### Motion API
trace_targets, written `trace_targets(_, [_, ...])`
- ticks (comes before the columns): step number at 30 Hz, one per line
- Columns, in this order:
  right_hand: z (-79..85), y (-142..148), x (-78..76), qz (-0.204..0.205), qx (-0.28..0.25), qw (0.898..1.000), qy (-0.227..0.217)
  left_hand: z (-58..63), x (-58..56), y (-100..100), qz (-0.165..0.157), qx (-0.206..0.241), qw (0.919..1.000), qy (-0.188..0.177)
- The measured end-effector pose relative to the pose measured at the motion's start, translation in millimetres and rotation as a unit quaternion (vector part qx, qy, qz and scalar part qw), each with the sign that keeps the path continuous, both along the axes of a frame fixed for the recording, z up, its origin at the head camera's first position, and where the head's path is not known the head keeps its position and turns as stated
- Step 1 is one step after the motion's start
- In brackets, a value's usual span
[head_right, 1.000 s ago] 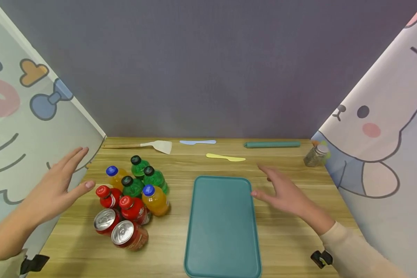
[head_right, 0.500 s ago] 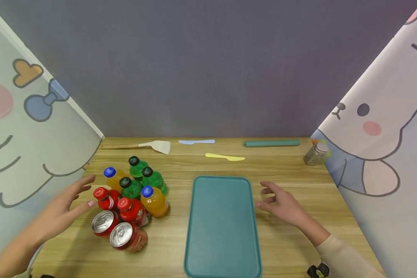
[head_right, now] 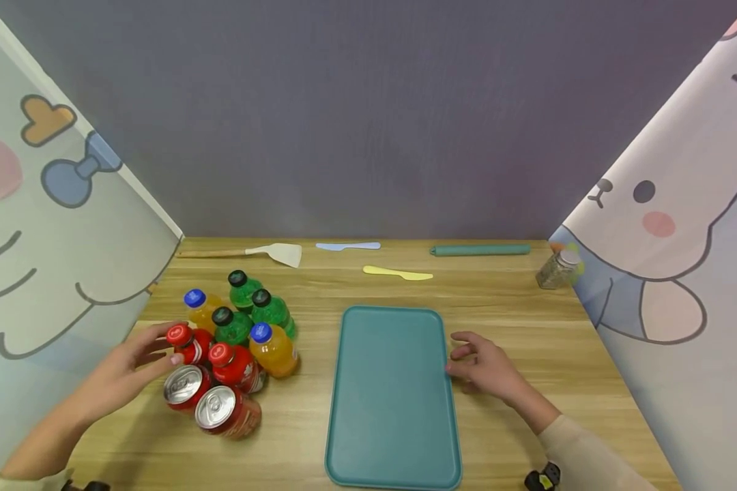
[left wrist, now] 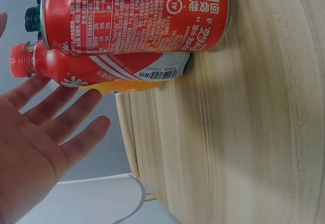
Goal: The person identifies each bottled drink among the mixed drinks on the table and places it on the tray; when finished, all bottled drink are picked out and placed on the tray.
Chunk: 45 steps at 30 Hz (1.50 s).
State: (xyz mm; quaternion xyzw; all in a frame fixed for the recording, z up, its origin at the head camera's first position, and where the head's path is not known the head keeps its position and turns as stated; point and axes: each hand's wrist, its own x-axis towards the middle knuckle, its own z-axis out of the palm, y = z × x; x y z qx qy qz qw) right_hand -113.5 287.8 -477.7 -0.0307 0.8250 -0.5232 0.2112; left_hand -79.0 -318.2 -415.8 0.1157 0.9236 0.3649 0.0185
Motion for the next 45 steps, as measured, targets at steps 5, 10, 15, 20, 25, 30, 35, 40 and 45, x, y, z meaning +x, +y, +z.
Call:
trace_targets(5, [-6.5,-8,-4.3,-0.025,-0.003,1.0,-0.012,-0.8,-2.2,1,0.004,0.015,0.9998,-0.011])
trace_targets(10, [-13.1,-15,-4.7,-0.044,0.004,0.999,-0.008,-2.6,-3.7,1,0.009,0.036,0.9991,-0.021])
trace_targets(15, [-17.2,-18,-4.2,-0.061,0.026,0.998,0.004,-6.5,-4.6,0,0.011,0.045,0.9986,-0.027])
trace_targets(20, [-18.9,-21,-7.4,-0.073,0.045,0.996,0.019,-9.7,-6.7,0,0.016,0.046,0.9983,-0.031])
trace_targets(25, [-18.6,-23,-13.6,-0.077,0.059,0.995,0.031,-11.9,-6.8,0,0.021,0.06,0.9972,-0.039])
trace_targets(30, [-17.1,-21,-20.7,-0.075,0.07,0.994,0.036,-13.0,-6.1,2,0.023,0.066,0.9968,-0.04])
trace_targets(35, [-15.3,-19,-28.4,-0.071,0.067,0.994,0.046,-14.0,-6.3,2,0.024,0.071,0.9965,-0.038])
trace_targets(40, [-13.5,-19,-34.4,-0.074,0.066,0.994,0.043,-15.8,-6.5,2,0.023,0.076,0.9963,-0.035])
trace_targets(45, [-11.5,-19,-38.6,-0.082,0.057,0.994,0.035,-16.2,-5.7,3,0.027,0.075,0.9964,-0.029])
